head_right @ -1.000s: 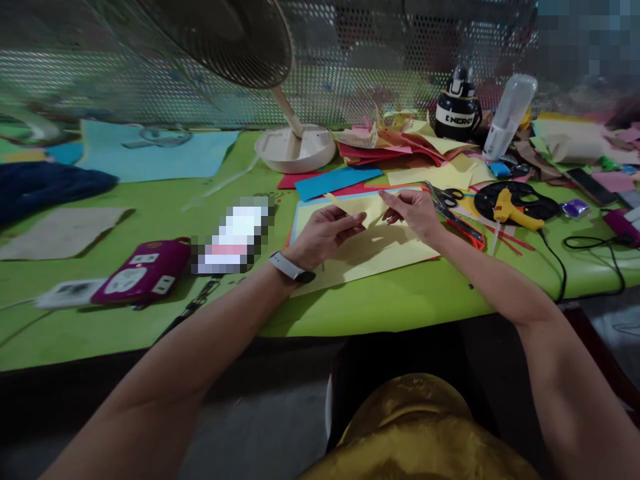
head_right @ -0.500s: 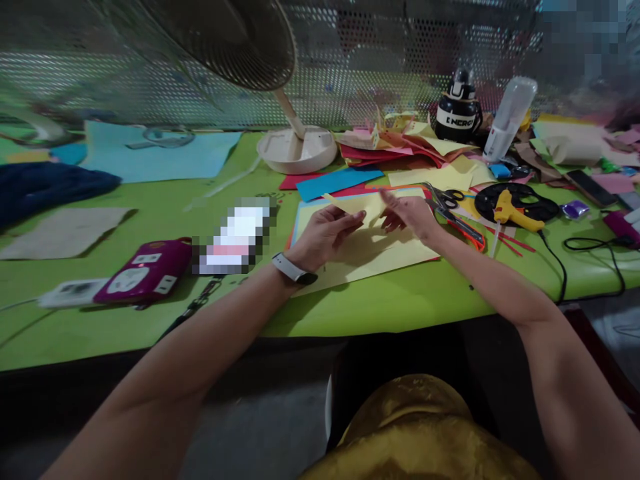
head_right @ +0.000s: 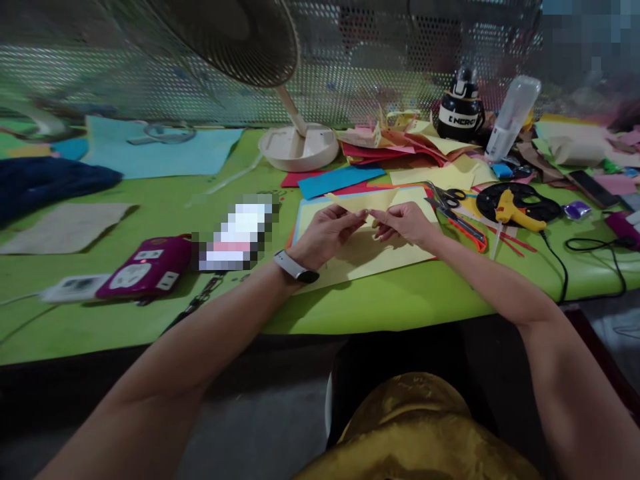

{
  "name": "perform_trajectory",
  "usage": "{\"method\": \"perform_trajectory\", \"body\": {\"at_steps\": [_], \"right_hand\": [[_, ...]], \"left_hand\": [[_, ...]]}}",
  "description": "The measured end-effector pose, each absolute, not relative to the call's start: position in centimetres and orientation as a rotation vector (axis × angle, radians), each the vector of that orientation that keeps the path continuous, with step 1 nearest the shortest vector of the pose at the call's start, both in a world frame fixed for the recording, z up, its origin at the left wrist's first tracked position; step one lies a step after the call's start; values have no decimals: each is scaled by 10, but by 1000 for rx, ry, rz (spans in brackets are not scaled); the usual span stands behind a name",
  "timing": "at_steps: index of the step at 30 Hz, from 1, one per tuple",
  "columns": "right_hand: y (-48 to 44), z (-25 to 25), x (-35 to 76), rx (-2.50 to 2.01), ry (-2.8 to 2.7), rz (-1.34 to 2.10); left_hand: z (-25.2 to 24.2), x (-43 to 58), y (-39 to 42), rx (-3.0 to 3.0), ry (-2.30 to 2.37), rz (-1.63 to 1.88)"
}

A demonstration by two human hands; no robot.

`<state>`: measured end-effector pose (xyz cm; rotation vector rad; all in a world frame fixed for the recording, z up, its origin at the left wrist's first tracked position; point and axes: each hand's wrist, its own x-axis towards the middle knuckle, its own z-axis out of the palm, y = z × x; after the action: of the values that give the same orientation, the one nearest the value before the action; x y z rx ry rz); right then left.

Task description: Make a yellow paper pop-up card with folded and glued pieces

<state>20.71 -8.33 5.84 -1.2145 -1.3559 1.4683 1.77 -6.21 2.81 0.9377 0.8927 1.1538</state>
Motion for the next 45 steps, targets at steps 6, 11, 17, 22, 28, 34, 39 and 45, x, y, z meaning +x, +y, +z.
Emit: {"method": "perform_trajectory", "body": {"at_steps": [6, 11, 17, 22, 28, 34, 39, 45], "right_hand": [[-81, 52, 207, -1165, -1431, 1437], [-82, 53, 207, -1165, -1423, 1479], [-85, 56, 206, -1113, -1431, 1469], [-84, 61, 210, -1153, -1435, 1383], [-77, 59, 212, -1140, -1361, 1156], [-74, 50, 213, -1067, -1294, 1250], [-78, 53, 213, -1116, -1387, 1250], [-83, 58, 217, -1077, -1504, 1301]], "left_hand": [[28, 19, -63, 944, 911, 1130], [27, 18, -62, 919, 905, 1145], [27, 16, -61, 922, 891, 1118], [28, 14, -62, 947, 876, 1115], [31, 15, -62, 897, 801, 1116], [29, 14, -55, 829, 798, 1004], [25, 14, -58, 895, 844, 1014], [33, 10, -59, 903, 910, 1018]]}}
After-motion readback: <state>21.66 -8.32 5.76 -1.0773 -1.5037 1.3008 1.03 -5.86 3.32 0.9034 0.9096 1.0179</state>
